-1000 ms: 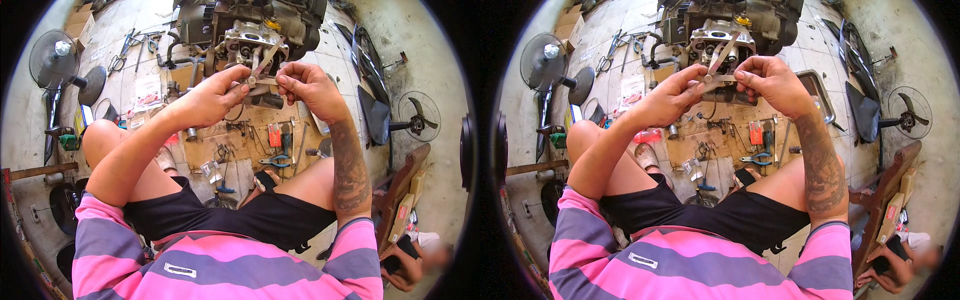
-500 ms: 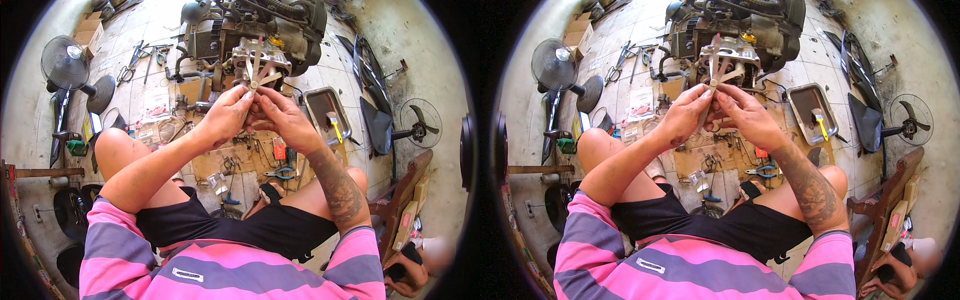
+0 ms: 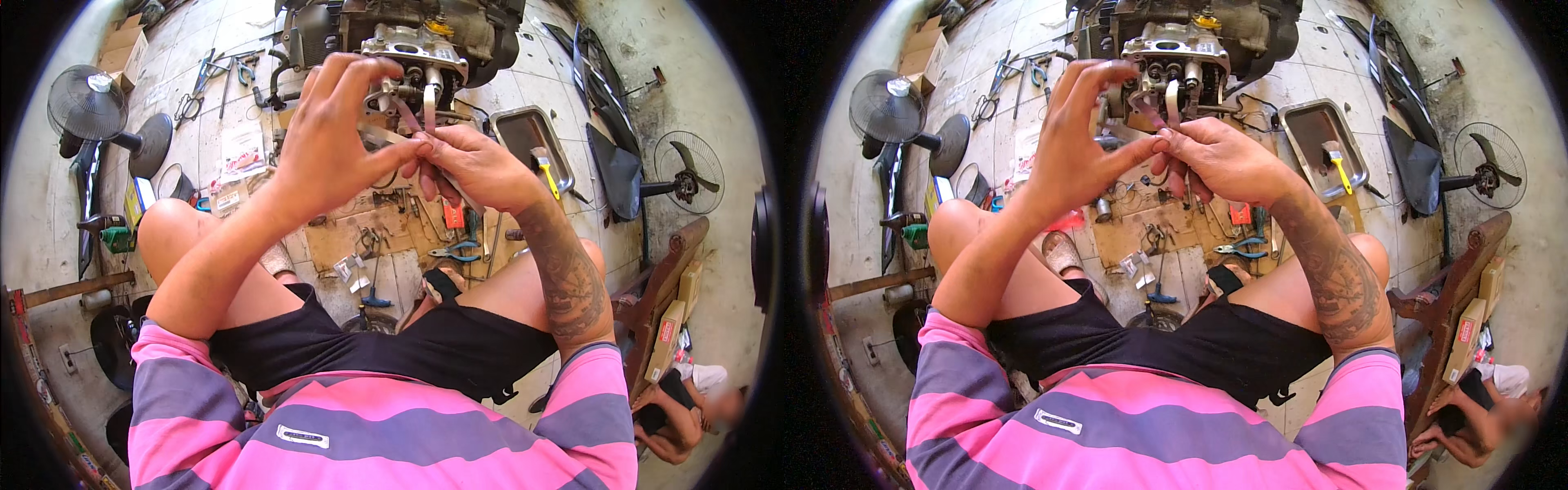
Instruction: Inspecting and repairing internal components of a motorcycle engine.
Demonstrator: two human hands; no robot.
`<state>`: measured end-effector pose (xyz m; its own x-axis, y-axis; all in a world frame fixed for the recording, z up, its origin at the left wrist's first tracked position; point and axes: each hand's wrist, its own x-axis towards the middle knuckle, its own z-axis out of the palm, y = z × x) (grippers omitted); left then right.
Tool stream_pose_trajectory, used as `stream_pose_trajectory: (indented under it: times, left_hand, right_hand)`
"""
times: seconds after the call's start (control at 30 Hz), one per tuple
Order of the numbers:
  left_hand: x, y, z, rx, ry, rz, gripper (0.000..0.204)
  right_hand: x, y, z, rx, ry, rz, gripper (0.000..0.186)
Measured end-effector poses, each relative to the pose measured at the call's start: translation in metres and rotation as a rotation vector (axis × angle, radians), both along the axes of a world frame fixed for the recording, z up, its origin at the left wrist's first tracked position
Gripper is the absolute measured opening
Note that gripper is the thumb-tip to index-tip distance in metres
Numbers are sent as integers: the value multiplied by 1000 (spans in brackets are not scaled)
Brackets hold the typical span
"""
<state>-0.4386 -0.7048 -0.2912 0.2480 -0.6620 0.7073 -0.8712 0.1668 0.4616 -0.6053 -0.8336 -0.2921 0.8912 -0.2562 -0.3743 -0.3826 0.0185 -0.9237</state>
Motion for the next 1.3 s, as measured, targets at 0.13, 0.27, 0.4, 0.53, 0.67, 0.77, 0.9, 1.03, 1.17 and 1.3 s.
stream_pose_trajectory:
  times: [0.13, 0.27, 0.4, 0.53, 0.67, 0.77, 0.9, 1.03, 1.17, 1.3]
  left_hand:
    - [19, 2, -18, 548, 951, -532, 37]
    - [16, 3, -17, 613, 1069, -548, 26]
    - [16, 3, -14, 644, 1131, -470, 20]
    - [14, -1, -21, 572, 1157, -455, 25]
    - [16, -5, -27, 497, 1157, -432, 18]
    - [16, -8, -27, 459, 1109, -502, 19]
    - [13, -20, -34, 359, 1134, -401, 19]
    - [17, -32, -34, 293, 1206, -410, 16]
    - [22, -39, -32, 312, 1180, -388, 23]
    - [26, -38, -29, 360, 1155, -370, 26]
  right_hand:
    - [-4, 1, 7, 11, 30, 141, 45]
    - [-1, 4, 12, 6, 78, 243, 47]
    - [0, 9, 12, -8, 132, 193, 42]
    - [-3, 8, 12, -5, 84, 173, 34]
    - [-2, 9, 14, -56, -26, 107, 29]
    - [0, 7, 12, -67, -81, -32, 28]
    - [9, -9, -1, -227, -157, -139, 22]
    - [18, -27, 2, -506, -172, -252, 22]
    - [26, -32, 6, -587, -224, -292, 24]
    - [28, -27, 13, -540, -245, -264, 25]
